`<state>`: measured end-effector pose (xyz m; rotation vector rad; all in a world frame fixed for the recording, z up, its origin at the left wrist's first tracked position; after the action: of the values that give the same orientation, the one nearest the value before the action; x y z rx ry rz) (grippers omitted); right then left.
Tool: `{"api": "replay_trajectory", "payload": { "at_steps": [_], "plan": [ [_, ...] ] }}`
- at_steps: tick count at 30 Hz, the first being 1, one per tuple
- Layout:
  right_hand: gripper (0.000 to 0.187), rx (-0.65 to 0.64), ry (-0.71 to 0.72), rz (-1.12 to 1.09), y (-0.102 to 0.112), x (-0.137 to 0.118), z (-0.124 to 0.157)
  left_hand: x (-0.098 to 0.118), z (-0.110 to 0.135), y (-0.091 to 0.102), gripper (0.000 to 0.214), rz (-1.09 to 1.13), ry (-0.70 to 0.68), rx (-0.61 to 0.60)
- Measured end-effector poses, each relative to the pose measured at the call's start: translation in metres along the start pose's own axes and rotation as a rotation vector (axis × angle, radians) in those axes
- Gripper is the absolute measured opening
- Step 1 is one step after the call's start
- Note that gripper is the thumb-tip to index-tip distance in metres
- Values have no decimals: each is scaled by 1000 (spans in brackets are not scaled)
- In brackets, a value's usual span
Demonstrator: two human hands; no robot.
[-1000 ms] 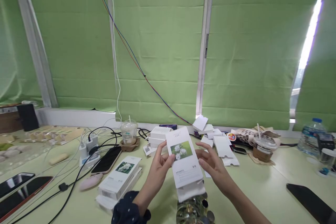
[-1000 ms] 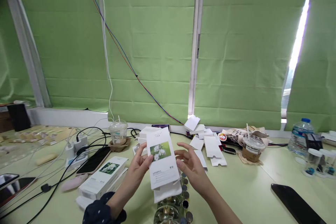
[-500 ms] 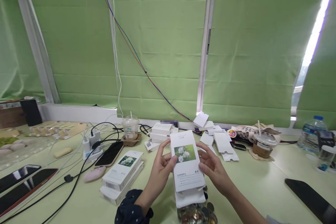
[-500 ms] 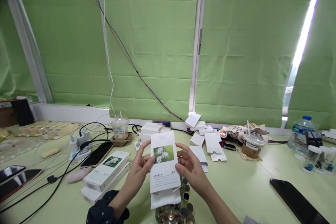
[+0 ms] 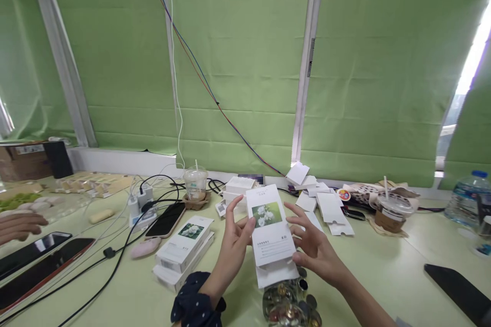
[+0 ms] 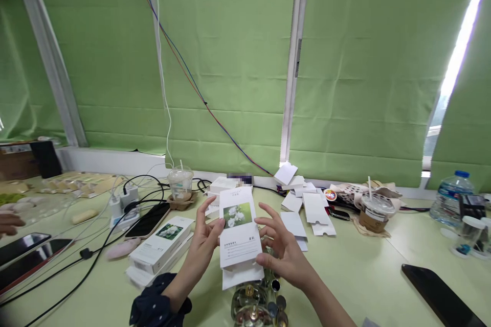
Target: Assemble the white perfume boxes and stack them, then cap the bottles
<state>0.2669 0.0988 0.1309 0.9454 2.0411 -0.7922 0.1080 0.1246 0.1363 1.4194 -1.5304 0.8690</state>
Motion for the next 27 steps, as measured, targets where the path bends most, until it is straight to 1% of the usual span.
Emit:
{"api": "replay_trajectory", "payload": {
  "at_steps": [2,4,6,8,11,12,13,14,16,17,19,20,23,27],
  "plan": [
    [35,-14,-1,44,-2,-2,1,-2,0,2,50,-10,4,24],
    [26,-4,-5,98,-2,-1,1,-4,-1,4,37,-43,13,37],
    [21,28,4,146,2,0,2,-4,-1,1,32,-60,0,-3],
    [17,66,22,157,6,0,2,1,0,-8,43,0,-42,-132],
    [14,121,44,145,13,-1,3,4,7,-26,76,144,-47,-383],
    [14,132,44,149,14,-1,3,3,9,-30,79,161,-26,-433],
    [15,135,42,151,15,-2,3,0,10,-32,74,157,-5,-458],
    [18,127,40,147,14,-3,3,-3,10,-32,64,142,8,-461],
    [27,76,38,125,9,-6,3,-6,8,-30,45,114,13,-424],
    [33,46,40,115,5,-7,3,-8,7,-28,41,109,15,-402],
    [39,12,37,114,0,-8,3,-9,5,-26,41,110,16,-369],
    [37,13,39,120,-1,-8,3,-9,5,-26,42,111,17,-363],
    [20,54,52,125,-1,-8,3,-7,6,-27,45,114,15,-372],
    [13,97,71,145,2,-8,4,-7,8,-32,54,185,6,-411]
  ]
}}
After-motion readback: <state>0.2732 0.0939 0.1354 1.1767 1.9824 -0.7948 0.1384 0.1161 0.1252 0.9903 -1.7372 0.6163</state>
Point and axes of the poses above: each hand's wrist, its own z-axis away from the middle knuckle, its own y-axis out of the back of the hand, x = y × z, the point moved 9 cm from there along -z, towards the middle knuckle, and after that the axes turned 15 degrees about -z, right-handed, at the moved point
